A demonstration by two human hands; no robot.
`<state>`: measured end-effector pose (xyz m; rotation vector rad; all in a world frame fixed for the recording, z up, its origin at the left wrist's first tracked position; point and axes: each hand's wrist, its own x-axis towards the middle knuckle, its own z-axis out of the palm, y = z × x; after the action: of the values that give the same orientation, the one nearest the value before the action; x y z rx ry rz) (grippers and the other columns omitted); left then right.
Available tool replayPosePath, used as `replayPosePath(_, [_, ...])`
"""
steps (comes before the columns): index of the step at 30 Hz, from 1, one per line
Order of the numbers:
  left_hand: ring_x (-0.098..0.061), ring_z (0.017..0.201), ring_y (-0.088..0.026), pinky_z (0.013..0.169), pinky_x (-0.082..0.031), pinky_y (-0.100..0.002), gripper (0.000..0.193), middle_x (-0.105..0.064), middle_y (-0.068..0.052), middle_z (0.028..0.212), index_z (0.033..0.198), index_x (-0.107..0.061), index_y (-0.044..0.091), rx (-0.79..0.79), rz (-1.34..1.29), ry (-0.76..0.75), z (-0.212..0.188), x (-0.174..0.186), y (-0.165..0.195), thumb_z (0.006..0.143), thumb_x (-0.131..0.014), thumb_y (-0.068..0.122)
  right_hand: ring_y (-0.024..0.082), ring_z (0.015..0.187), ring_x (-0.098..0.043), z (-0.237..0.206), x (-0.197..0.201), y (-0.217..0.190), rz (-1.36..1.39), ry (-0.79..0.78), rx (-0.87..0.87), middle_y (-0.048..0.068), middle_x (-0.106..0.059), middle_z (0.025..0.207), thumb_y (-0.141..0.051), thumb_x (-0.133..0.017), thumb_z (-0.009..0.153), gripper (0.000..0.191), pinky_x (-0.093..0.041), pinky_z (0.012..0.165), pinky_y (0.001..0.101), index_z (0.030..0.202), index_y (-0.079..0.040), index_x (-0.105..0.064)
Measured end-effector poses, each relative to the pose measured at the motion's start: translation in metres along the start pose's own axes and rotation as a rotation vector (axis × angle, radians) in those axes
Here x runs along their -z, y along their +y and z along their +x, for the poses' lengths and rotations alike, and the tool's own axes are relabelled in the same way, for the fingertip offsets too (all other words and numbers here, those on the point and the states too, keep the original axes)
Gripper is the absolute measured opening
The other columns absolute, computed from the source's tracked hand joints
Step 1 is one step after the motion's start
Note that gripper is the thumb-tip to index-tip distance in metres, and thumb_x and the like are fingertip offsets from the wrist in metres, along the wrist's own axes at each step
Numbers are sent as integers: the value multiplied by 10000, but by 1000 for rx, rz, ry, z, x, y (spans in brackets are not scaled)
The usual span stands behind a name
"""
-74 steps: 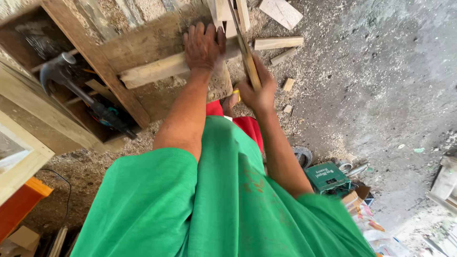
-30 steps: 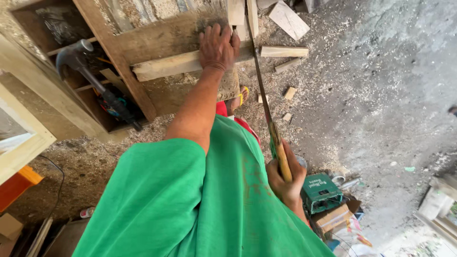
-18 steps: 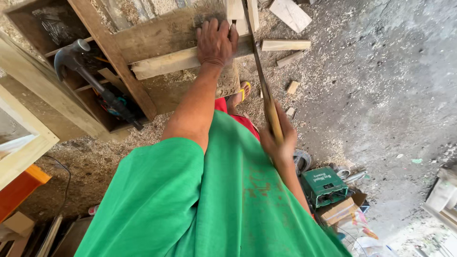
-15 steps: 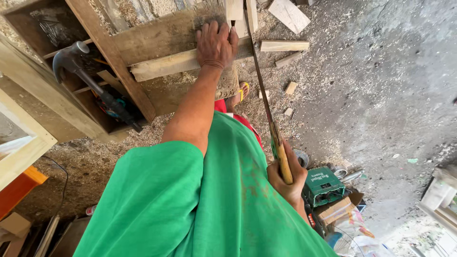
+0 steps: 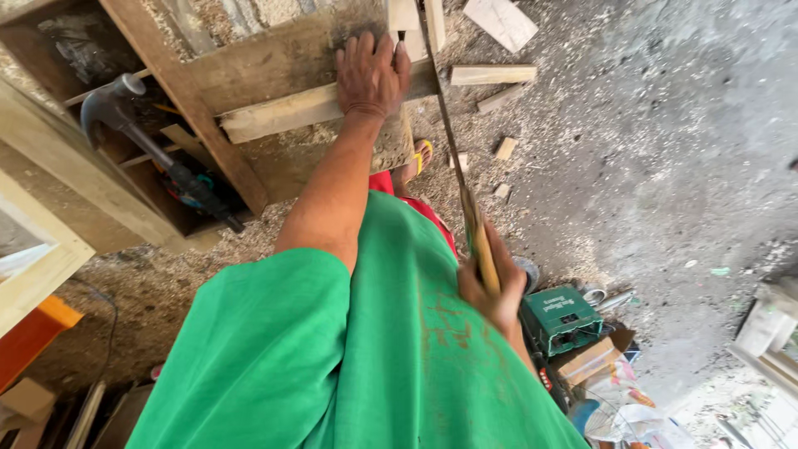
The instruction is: The person gathers wooden strips from a pile on the ground and carries them to a workbench. They saw a piece of wood, plane a board with a power planer, and then measure and mark a wooden frame with a tape measure and pencil.
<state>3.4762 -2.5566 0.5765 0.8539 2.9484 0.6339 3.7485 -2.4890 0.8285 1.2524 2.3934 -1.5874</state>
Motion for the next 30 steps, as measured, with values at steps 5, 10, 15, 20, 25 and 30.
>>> replayPosePath(5, [-547, 869, -283, 774, -410, -476, 259, -546, -95, 858, 849, -658, 126, 57, 12, -76, 0, -5, -3, 976, -569, 333, 114, 807, -718, 56, -34, 30, -160, 72, 219, 140, -752, 1057, 29, -648, 836, 578, -557, 699, 241, 1411, 27, -588])
replayPosePath(10, [-541, 851, -283, 761, -410, -467, 260, -540, -107, 872, 867, -645, 112, 9, 18, -66, -4, -15, -7, 990, -575, 330, 128, 824, -708, 149, -95, 57, -14, 74, 155, 152, -761, 1020, -5, -693, 855, 557, -586, 735, 291, 1405, -12, -603])
replayPosePath(15, [-544, 892, -315, 784, -408, -492, 257, -537, -112, 881, 838, -630, 116, -6, 25, 2, -9, -8, -5, 971, -610, 336, 136, 909, -746, 26, -20, 30, -65, 20, 128, 138, -768, 1100, 49, -629, 875, 561, -584, 782, 270, 1432, 22, -571])
replayPosePath(20, [-540, 863, -309, 766, -412, -498, 245, -533, -123, 881, 876, -641, 102, -18, 5, -19, -3, -1, -4, 969, -616, 328, 115, 718, -627, -8, 2, 34, 16, -25, -49, 103, -752, 968, 42, -652, 866, 570, -520, 648, 251, 1433, 34, -595])
replayPosePath(25, [-555, 899, -315, 793, -426, -501, 227, -550, -108, 900, 858, -637, 116, 18, -6, -37, -3, -3, -2, 950, -630, 323, 142, 964, -711, 111, -71, 66, 98, 37, 168, 144, -752, 1128, 37, -640, 902, 540, -573, 835, 263, 1437, 40, -566])
replayPosePath(30, [-560, 891, -336, 774, -419, -515, 225, -560, -116, 888, 843, -645, 111, -6, -28, 44, -6, -5, -2, 912, -642, 325, 120, 860, -718, 82, -66, 89, 39, 63, 132, 134, -762, 1067, 4, -656, 869, 531, -577, 760, 257, 1397, 16, -598])
